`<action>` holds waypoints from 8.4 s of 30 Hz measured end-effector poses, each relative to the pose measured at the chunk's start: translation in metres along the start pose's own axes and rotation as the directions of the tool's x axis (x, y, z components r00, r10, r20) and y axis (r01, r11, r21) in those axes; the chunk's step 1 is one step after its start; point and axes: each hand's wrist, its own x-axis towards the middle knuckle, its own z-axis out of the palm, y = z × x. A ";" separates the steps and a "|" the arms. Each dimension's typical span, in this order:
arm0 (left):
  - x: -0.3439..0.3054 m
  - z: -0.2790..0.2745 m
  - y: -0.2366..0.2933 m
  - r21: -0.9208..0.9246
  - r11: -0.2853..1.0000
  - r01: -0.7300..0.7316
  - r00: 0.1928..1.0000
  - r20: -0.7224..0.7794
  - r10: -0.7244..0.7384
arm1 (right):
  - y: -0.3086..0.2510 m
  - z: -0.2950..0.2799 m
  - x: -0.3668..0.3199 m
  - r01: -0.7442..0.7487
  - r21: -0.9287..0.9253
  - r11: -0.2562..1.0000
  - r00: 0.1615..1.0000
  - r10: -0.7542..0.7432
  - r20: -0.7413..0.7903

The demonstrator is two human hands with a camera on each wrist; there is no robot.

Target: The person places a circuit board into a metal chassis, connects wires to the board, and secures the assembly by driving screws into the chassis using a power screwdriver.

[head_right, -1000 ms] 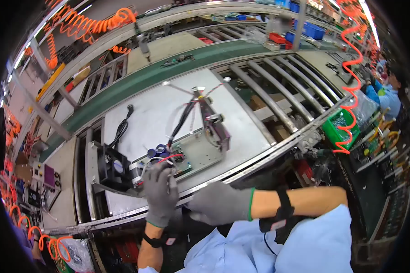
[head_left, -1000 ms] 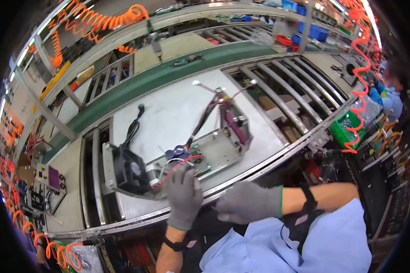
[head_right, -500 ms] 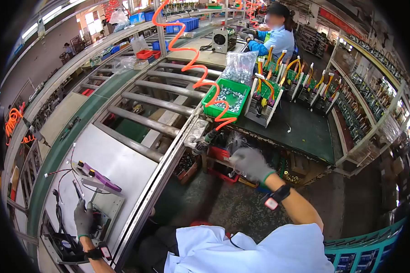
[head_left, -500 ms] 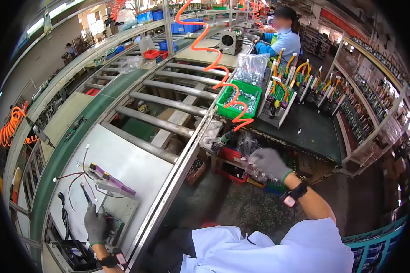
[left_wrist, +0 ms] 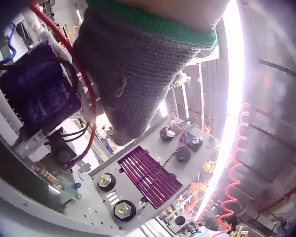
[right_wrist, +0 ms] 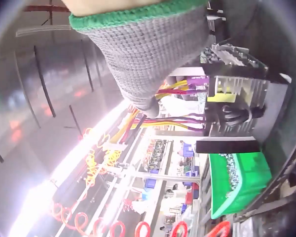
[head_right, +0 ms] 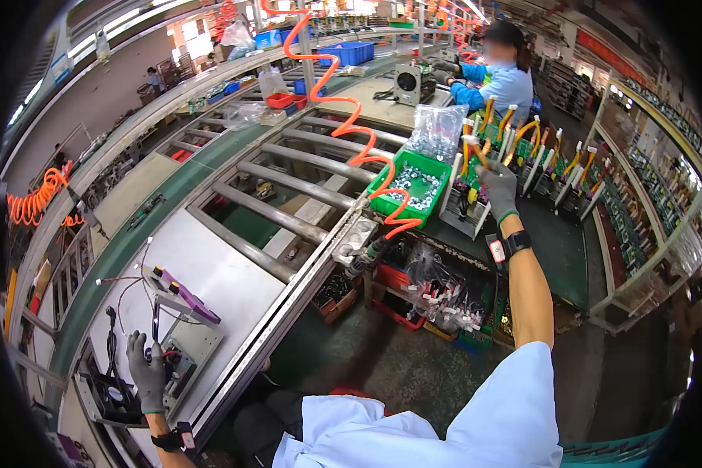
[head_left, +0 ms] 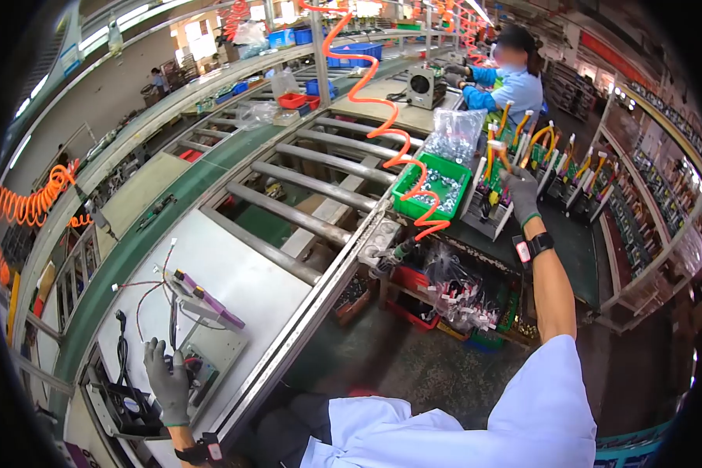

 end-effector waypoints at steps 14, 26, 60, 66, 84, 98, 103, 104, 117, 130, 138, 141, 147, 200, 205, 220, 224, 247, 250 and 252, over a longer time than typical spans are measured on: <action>-0.058 -0.013 0.158 -0.649 0.742 0.169 0.971 0.240 -0.012 | -0.073 -0.051 -0.066 0.029 0.489 0.872 0.939 0.144 -0.311; -0.083 0.085 0.360 -0.660 0.215 0.720 0.469 0.690 0.551 | -0.154 -0.090 -0.282 -0.126 0.670 0.732 0.930 -0.149 0.337; -0.047 -0.166 0.190 0.459 0.717 -0.525 0.685 -0.272 0.676 | -0.255 0.161 -0.411 -0.861 0.351 0.367 0.365 -0.033 0.930; -0.054 -0.211 0.182 0.232 0.871 -0.433 0.812 -0.319 0.489 | -0.293 0.163 -0.408 -0.929 0.303 0.213 0.302 -0.038 0.952; -0.130 -0.093 0.128 -0.694 -0.705 0.143 0.886 0.407 -0.221 | -0.293 0.196 -0.426 -0.946 0.267 0.186 0.269 -0.015 0.963; -0.103 -0.154 0.138 -0.906 -0.380 0.187 0.810 0.361 -0.462 | -0.225 0.230 -0.460 -0.105 0.446 0.889 0.378 -0.379 0.845; -0.104 -0.155 0.126 -0.863 -0.450 0.230 0.785 0.438 -0.439 | -0.239 0.231 -0.458 -0.438 0.467 0.769 0.202 -0.421 0.884; -0.103 -0.164 0.128 -0.851 -0.470 0.234 0.772 0.457 -0.442 | -0.251 0.228 -0.455 -0.524 0.444 0.727 0.189 -0.410 0.893; -0.113 -0.159 0.086 -0.977 -0.207 -0.048 0.776 0.094 -0.624 | -0.334 0.246 -0.445 -0.660 0.467 0.588 0.019 -0.609 0.793; -0.139 -0.173 0.047 -0.936 -0.126 -0.329 0.750 -0.178 -0.637 | -0.307 0.372 -0.302 0.749 0.263 0.608 0.066 -0.464 0.884; -0.132 -0.160 0.076 -0.839 -0.317 -0.442 0.706 -0.108 -0.700 | -0.360 0.432 -0.395 0.867 0.404 -0.292 -0.454 -0.125 0.882; -0.118 -0.157 0.084 -0.821 -0.356 -0.447 0.708 -0.081 -0.702 | -0.308 0.462 -0.425 0.784 0.331 -0.526 -0.493 -0.202 0.846; -0.084 -0.157 0.094 -0.860 -0.387 -0.332 0.697 0.053 -0.716 | -0.345 0.439 -0.392 0.916 0.398 0.054 -0.344 -0.407 0.846; -0.007 -0.008 0.089 -0.952 -0.291 0.095 0.318 0.306 -0.897 | -0.241 0.485 -0.346 -0.785 0.437 0.440 0.444 -0.094 0.891; 0.007 -0.006 0.103 -0.967 -0.230 0.109 0.185 0.247 -0.951 | -0.241 0.476 -0.341 -0.778 0.423 0.465 0.419 -0.117 0.900; 0.010 0.028 0.073 -0.898 -0.268 0.349 0.116 0.325 -0.938 | -0.291 0.425 -0.344 0.406 0.392 0.826 0.423 -0.550 0.720; 0.006 -0.010 0.088 -0.871 -0.354 0.341 0.199 0.435 -0.878 | -0.343 0.377 -0.395 0.783 0.510 0.356 0.089 -0.876 0.475; -0.126 0.026 -0.003 0.080 0.768 0.636 0.771 -0.124 -0.625 | -0.287 0.383 -0.457 0.800 0.594 0.085 -0.199 -0.896 0.397; -0.124 0.014 0.010 0.194 0.693 0.695 0.698 0.051 -0.714 | -0.270 0.371 -0.467 0.811 0.572 0.123 -0.154 -0.898 0.412; -0.131 -0.002 0.020 0.116 0.784 0.610 0.792 -0.121 -0.598 | -0.273 0.380 -0.466 0.809 0.580 0.100 -0.166 -0.907 0.387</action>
